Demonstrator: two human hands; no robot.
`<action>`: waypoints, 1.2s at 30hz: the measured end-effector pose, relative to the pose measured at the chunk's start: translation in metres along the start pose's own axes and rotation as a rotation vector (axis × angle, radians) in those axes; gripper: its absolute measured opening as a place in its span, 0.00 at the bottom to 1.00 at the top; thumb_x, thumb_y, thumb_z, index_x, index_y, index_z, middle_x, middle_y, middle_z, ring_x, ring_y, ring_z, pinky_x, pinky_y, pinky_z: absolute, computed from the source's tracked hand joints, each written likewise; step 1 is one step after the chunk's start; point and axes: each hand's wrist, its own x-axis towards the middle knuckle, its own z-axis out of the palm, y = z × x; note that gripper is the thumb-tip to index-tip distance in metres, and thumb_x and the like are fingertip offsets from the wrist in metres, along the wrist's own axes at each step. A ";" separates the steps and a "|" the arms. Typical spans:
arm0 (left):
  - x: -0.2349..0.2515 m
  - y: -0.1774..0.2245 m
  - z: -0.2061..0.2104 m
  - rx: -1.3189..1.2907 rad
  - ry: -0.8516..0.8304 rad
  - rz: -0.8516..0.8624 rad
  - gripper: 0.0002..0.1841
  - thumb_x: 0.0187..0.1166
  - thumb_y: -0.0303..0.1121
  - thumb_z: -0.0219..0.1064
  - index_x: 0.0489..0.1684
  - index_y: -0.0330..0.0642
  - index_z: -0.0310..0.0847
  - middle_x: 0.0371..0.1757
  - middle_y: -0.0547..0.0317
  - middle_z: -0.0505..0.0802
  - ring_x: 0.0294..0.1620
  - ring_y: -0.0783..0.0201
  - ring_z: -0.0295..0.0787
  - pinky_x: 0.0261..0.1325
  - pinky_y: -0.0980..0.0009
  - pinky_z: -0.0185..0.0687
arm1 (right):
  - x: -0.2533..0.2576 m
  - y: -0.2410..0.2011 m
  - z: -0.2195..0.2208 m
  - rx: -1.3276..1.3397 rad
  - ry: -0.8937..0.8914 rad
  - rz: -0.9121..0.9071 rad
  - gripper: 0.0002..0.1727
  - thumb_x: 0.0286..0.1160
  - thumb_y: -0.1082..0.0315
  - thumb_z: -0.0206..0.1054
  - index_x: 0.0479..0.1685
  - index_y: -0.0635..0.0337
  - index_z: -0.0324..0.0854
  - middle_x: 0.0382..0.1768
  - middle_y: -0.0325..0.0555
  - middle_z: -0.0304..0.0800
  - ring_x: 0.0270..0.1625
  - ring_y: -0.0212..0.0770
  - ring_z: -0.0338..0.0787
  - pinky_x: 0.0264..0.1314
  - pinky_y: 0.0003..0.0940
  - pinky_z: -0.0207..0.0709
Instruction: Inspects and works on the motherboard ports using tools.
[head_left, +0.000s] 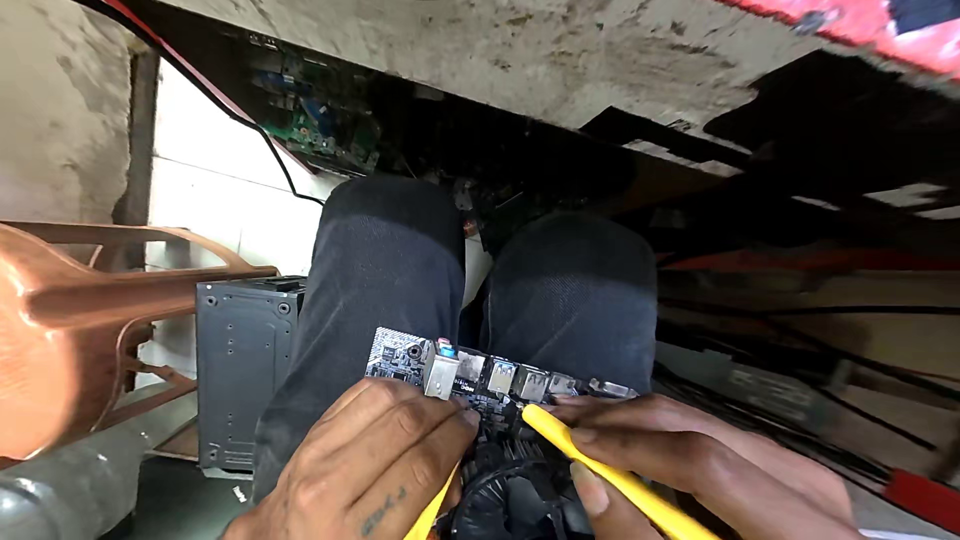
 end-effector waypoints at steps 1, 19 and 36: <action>0.000 0.000 0.000 0.001 -0.004 0.002 0.08 0.84 0.32 0.65 0.52 0.41 0.84 0.48 0.55 0.93 0.51 0.62 0.88 0.59 0.70 0.81 | 0.000 0.000 0.000 -0.006 -0.002 -0.003 0.10 0.80 0.64 0.66 0.37 0.61 0.85 0.38 0.43 0.94 0.49 0.33 0.95 0.57 0.31 0.92; 0.000 -0.002 0.001 -0.012 0.002 0.005 0.08 0.86 0.34 0.64 0.51 0.40 0.84 0.47 0.56 0.93 0.51 0.63 0.88 0.58 0.72 0.82 | 0.000 0.003 -0.001 -0.022 -0.013 -0.002 0.10 0.80 0.63 0.66 0.38 0.60 0.85 0.40 0.42 0.95 0.51 0.32 0.95 0.57 0.28 0.91; 0.000 -0.003 0.002 -0.021 0.011 0.009 0.08 0.85 0.33 0.64 0.51 0.41 0.85 0.48 0.56 0.93 0.52 0.63 0.88 0.59 0.72 0.82 | 0.002 0.002 -0.001 -0.071 -0.050 -0.014 0.10 0.80 0.63 0.66 0.40 0.60 0.87 0.40 0.44 0.96 0.52 0.32 0.95 0.57 0.26 0.90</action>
